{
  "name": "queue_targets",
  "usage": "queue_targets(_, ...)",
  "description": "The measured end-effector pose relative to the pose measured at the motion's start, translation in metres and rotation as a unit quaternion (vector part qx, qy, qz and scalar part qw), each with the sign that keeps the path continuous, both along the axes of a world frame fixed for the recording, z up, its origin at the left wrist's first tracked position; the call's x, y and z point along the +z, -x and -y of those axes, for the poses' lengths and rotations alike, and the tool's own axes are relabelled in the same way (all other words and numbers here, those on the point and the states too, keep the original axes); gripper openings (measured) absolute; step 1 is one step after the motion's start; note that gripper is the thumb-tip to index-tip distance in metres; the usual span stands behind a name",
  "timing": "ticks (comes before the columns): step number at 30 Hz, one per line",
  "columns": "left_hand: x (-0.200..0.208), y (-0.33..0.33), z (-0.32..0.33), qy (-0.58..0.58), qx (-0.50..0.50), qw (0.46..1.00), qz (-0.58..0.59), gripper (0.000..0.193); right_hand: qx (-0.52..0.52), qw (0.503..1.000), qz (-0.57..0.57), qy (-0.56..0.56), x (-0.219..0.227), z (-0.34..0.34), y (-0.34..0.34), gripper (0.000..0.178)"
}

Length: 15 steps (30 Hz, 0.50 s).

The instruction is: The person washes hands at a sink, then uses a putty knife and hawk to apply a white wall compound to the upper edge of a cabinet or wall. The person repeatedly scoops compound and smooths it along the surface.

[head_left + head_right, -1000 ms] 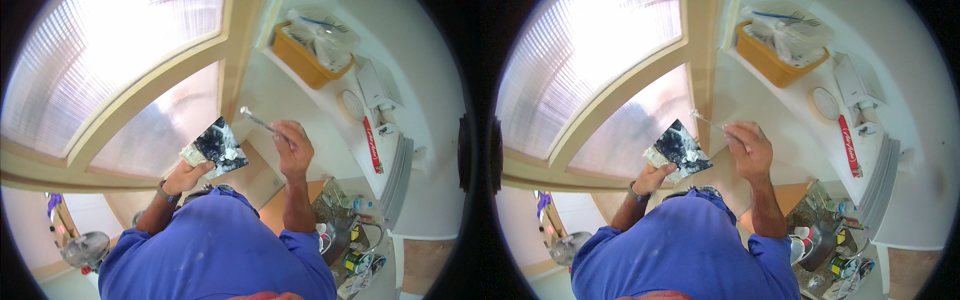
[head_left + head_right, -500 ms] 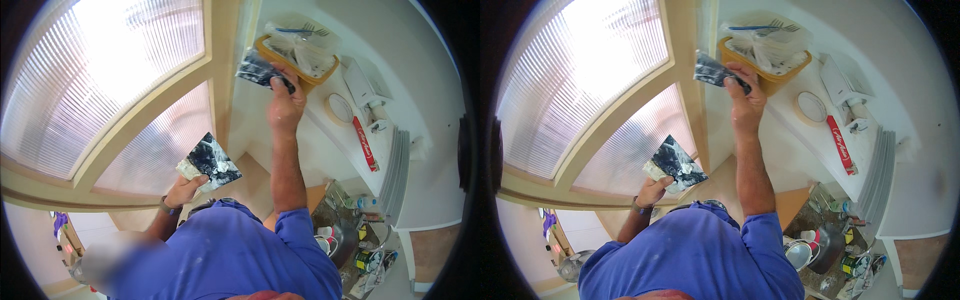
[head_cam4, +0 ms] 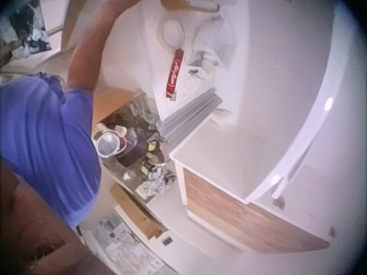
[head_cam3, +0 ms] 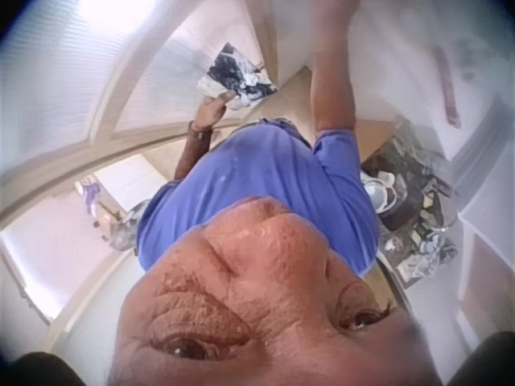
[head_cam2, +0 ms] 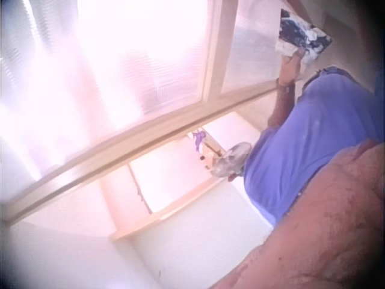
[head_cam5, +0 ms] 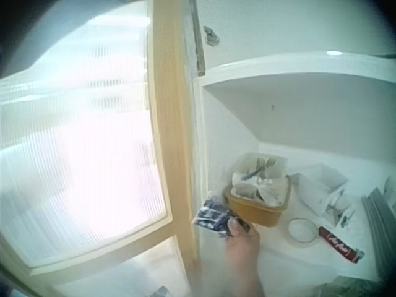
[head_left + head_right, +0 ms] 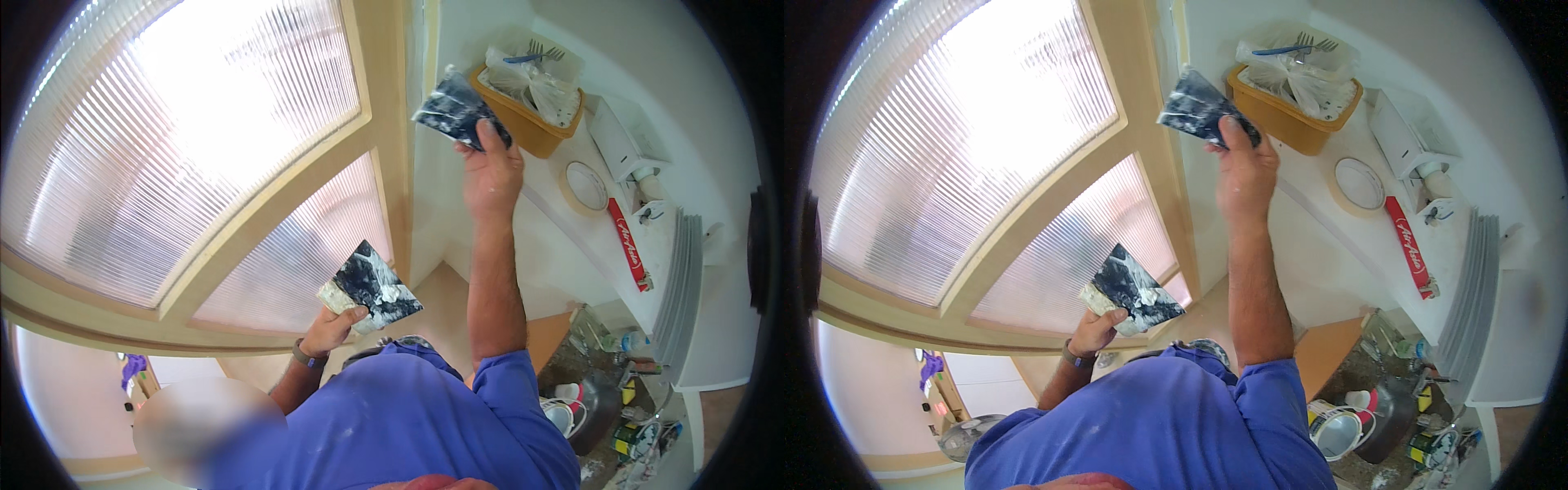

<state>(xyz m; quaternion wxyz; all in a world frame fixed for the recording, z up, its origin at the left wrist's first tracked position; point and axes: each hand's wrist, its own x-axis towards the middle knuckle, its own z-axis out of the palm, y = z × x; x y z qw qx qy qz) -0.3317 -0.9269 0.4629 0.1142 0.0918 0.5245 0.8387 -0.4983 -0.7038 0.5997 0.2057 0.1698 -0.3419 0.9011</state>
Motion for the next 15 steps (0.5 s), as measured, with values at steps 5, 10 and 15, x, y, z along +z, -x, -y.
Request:
queue_targets(5, 0.009, -0.007, 0.002, 0.004, -0.002, 1.0, 0.023, 0.05, 0.105, 0.99, -0.015, 0.095, 0.024, 0.033, 0.02, 0.016)
queue_targets(10, 0.001, -0.017, 0.008, 0.017, 0.017, 0.998, 0.061, 0.053, 0.116, 0.981, -0.014, 0.153, 0.039, 0.048, 0.052, 0.019)
queue_targets(15, 0.002, -0.023, 0.007, 0.027, 0.04, 0.996, 0.073, 0.052, 0.123, 0.974, 0.018, 0.192, 0.047, 0.05, 0.061, 0.021)
